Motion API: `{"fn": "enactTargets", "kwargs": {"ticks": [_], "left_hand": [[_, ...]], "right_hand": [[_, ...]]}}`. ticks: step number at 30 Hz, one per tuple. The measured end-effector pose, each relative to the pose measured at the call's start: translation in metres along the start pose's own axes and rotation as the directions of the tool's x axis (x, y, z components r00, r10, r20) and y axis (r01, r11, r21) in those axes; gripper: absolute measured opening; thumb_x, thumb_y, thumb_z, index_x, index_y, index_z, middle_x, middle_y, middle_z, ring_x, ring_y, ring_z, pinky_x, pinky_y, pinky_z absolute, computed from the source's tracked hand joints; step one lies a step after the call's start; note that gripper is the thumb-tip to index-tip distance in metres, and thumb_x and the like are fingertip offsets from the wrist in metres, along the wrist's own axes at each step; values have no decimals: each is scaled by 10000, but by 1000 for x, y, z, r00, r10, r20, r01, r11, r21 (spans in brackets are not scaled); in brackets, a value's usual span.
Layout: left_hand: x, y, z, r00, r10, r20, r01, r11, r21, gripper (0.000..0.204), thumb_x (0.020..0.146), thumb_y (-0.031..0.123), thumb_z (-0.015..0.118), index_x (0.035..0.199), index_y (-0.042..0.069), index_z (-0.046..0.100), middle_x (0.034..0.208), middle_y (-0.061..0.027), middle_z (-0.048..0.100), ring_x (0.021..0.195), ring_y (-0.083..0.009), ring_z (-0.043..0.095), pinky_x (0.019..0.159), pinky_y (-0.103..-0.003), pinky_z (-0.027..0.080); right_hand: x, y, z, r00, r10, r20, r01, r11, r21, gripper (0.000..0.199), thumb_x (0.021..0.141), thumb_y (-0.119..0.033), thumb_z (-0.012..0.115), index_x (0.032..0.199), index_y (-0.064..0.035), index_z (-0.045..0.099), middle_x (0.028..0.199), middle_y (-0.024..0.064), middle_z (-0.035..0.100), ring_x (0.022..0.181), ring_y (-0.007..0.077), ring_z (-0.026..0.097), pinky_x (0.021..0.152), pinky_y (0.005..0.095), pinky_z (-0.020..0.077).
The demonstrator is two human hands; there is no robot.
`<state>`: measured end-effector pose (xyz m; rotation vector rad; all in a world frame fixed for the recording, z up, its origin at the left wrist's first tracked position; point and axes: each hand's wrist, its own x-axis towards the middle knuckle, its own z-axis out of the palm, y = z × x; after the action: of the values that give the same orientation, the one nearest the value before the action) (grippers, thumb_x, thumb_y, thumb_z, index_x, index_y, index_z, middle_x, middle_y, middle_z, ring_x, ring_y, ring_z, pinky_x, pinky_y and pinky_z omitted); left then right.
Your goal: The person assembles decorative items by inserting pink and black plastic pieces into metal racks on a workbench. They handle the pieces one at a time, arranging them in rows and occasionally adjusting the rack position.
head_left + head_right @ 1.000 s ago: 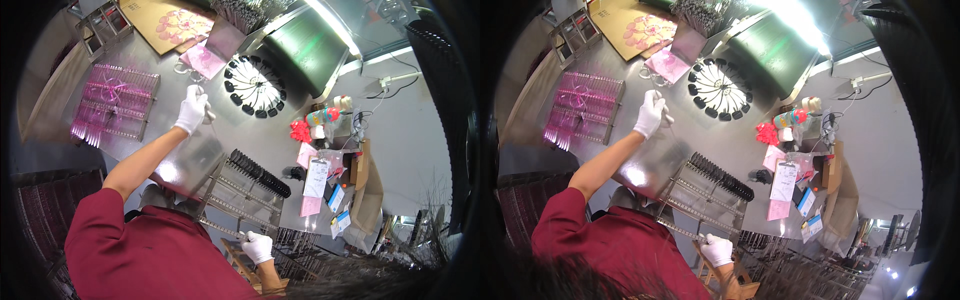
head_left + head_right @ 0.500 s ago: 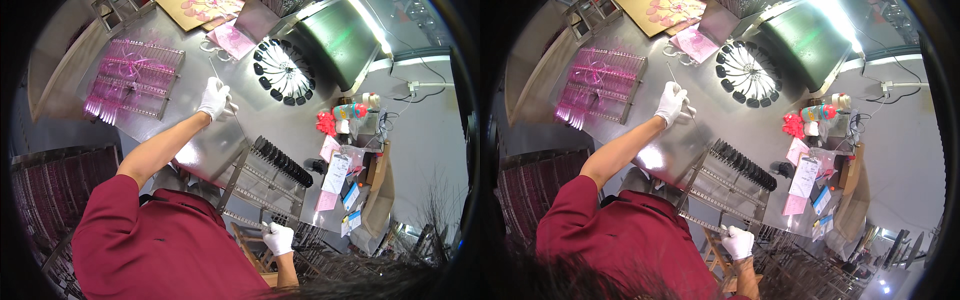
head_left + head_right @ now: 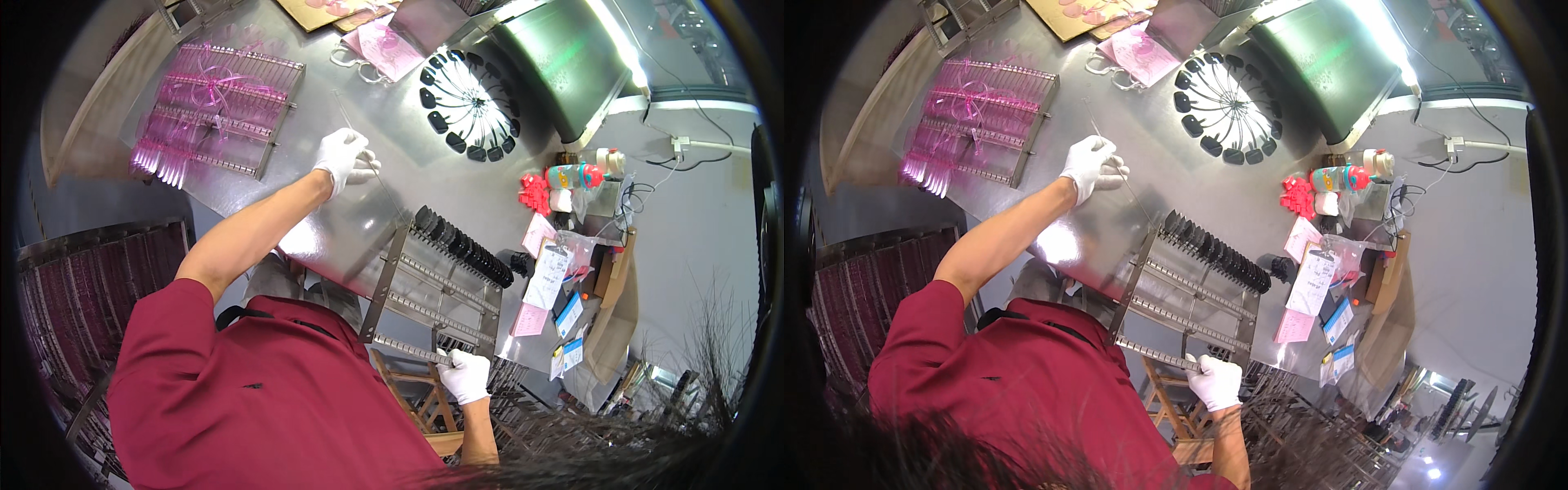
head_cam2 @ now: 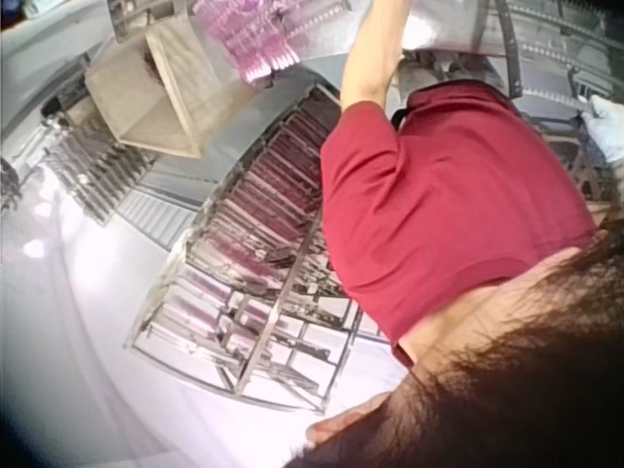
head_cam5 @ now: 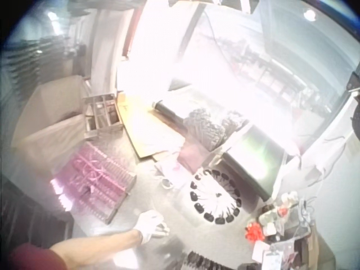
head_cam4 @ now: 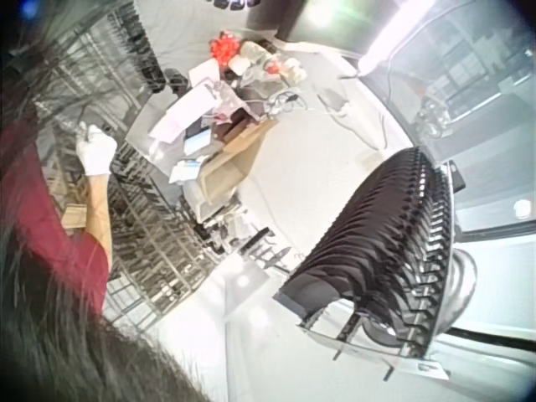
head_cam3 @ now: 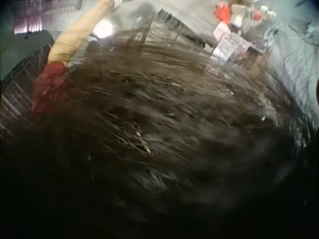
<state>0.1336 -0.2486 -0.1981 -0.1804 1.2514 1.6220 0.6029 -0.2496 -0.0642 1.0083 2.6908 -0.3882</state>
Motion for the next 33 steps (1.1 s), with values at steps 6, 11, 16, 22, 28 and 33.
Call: {"fn": "enactTargets", "kwargs": {"ticks": [6,11,16,22,28,33], "left_hand": [[-20,-36,-21,974,-12,-226,-41,972,-232,54,1086,110,572,1073,73,535,949,-149,659,906,-339,764,745,-486,679],[-9,-31,-22,978,-47,-203,13,986,-164,77,1079,111,587,1100,55,538,973,-149,679,916,-336,766,788,-493,684],[-15,-36,-34,973,-45,-227,-6,975,-220,85,1072,119,610,1089,61,549,966,-145,685,877,-336,765,778,-488,685],[-18,-40,-41,968,-69,-242,10,971,-237,86,1064,111,631,1043,54,571,944,-141,690,888,-342,764,784,-495,687],[-20,-62,-32,992,-103,-68,66,907,-416,114,1060,127,618,1088,17,606,961,-157,698,938,-354,761,822,-487,686],[-18,-129,-2,926,285,247,-360,863,354,228,1013,87,703,1173,-56,625,1098,-220,710,1060,-365,743,897,-476,672]], "right_hand": [[4,-8,-10,999,-34,2,34,999,43,284,712,-252,854,671,-132,600,625,114,648,588,343,677,548,425,536],[5,-7,-16,998,26,63,-30,998,64,289,712,-255,861,686,-122,605,634,121,652,600,352,682,560,433,544],[12,-6,-23,999,-11,35,10,1000,30,278,722,-249,862,697,-117,619,627,129,642,599,357,680,558,432,541],[14,-7,-27,997,-9,77,5,999,46,275,726,-252,858,710,-105,626,627,131,642,606,359,683,567,433,545],[18,-11,-31,991,-3,131,-1,1000,31,312,726,-290,868,710,-97,623,642,142,651,628,373,687,586,445,549],[27,-14,-36,988,-19,155,18,1000,9,346,732,-329,870,703,-93,618,659,152,664,647,378,696,597,451,554]]}}
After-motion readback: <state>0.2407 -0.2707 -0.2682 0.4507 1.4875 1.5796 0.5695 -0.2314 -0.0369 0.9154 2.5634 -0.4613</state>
